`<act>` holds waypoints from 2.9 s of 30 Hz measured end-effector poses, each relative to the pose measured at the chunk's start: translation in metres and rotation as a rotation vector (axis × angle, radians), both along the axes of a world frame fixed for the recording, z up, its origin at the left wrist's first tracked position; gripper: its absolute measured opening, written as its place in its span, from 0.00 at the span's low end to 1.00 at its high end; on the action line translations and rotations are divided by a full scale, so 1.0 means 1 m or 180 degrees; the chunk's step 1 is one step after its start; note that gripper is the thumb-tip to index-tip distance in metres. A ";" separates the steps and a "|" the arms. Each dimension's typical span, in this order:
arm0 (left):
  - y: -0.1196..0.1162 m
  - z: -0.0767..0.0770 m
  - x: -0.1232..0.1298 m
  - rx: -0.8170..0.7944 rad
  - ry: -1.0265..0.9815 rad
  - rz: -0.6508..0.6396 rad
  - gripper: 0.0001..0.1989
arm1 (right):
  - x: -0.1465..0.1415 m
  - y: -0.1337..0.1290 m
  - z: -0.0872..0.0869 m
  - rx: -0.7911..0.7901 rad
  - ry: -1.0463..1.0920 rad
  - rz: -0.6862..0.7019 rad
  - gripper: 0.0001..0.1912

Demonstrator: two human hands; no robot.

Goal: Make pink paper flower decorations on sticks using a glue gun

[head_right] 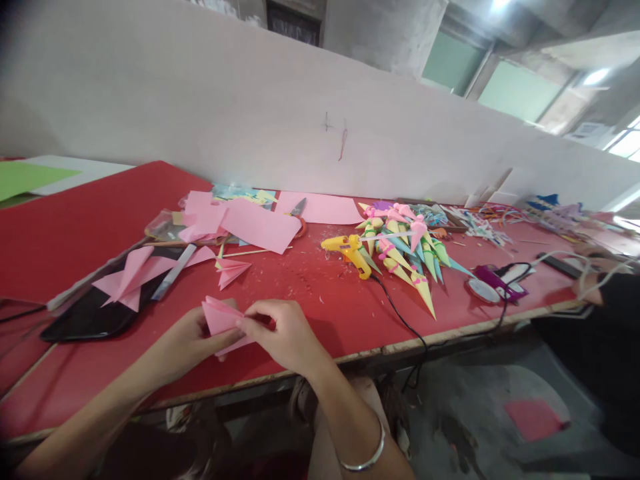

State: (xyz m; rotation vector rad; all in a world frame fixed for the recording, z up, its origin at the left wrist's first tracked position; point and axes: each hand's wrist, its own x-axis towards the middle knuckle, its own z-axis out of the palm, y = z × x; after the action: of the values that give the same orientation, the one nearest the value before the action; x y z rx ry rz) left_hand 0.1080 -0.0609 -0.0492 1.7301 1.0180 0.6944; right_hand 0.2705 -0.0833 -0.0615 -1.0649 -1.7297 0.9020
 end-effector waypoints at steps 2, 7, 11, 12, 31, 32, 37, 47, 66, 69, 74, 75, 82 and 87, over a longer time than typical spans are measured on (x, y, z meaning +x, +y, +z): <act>0.000 -0.001 0.000 -0.0037 0.0050 0.0008 0.11 | 0.000 0.000 -0.001 0.0008 0.0025 0.0018 0.08; 0.001 -0.004 -0.001 -0.0039 0.0152 0.0014 0.12 | 0.000 0.000 -0.002 0.0010 0.0127 0.0072 0.10; 0.003 -0.005 -0.002 0.0406 0.0405 0.0108 0.14 | -0.001 -0.001 -0.003 -0.0139 0.0321 -0.0129 0.11; 0.003 -0.005 -0.002 0.0593 0.0468 0.0091 0.16 | -0.001 -0.001 -0.003 -0.0197 0.0385 -0.0206 0.11; 0.004 -0.001 -0.004 0.1202 0.0588 0.0341 0.20 | -0.003 0.002 -0.007 -0.0757 0.0818 -0.0195 0.11; 0.004 -0.001 -0.003 0.1285 0.0652 0.0410 0.20 | -0.002 0.002 -0.007 -0.0754 0.0785 -0.0177 0.10; 0.003 0.000 -0.004 0.1356 0.0771 0.0125 0.19 | -0.001 0.001 -0.006 -0.0572 0.0304 -0.0079 0.11; 0.003 0.002 -0.013 0.1215 0.0911 -0.0002 0.22 | 0.006 0.000 -0.005 -0.0547 0.0179 0.0253 0.19; 0.011 0.003 -0.015 0.0392 0.0339 0.0300 0.20 | 0.007 -0.003 -0.002 0.0079 0.0118 0.0179 0.34; 0.011 0.004 -0.015 0.0399 0.0326 0.0258 0.19 | 0.010 -0.002 -0.001 0.0316 -0.0269 0.0291 0.24; 0.010 0.003 -0.015 0.0501 0.0343 0.0146 0.21 | 0.011 -0.002 0.002 0.0498 -0.0515 0.0248 0.15; 0.010 0.003 -0.015 0.0518 0.0339 0.0139 0.21 | 0.011 -0.002 0.002 0.0513 -0.0543 0.0247 0.14; 0.007 0.001 -0.014 0.0139 0.0102 -0.0072 0.19 | 0.006 0.000 0.001 0.0595 -0.0020 -0.0127 0.03; 0.003 0.000 -0.012 -0.0053 0.0092 -0.0187 0.20 | 0.000 0.002 -0.003 0.0299 0.0450 -0.0480 0.08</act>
State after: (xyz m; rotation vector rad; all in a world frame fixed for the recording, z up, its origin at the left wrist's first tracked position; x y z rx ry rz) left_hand 0.0961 -0.0578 -0.0492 1.7532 0.9860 0.6235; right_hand 0.2701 -0.0810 -0.0641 -1.0296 -1.5384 0.7750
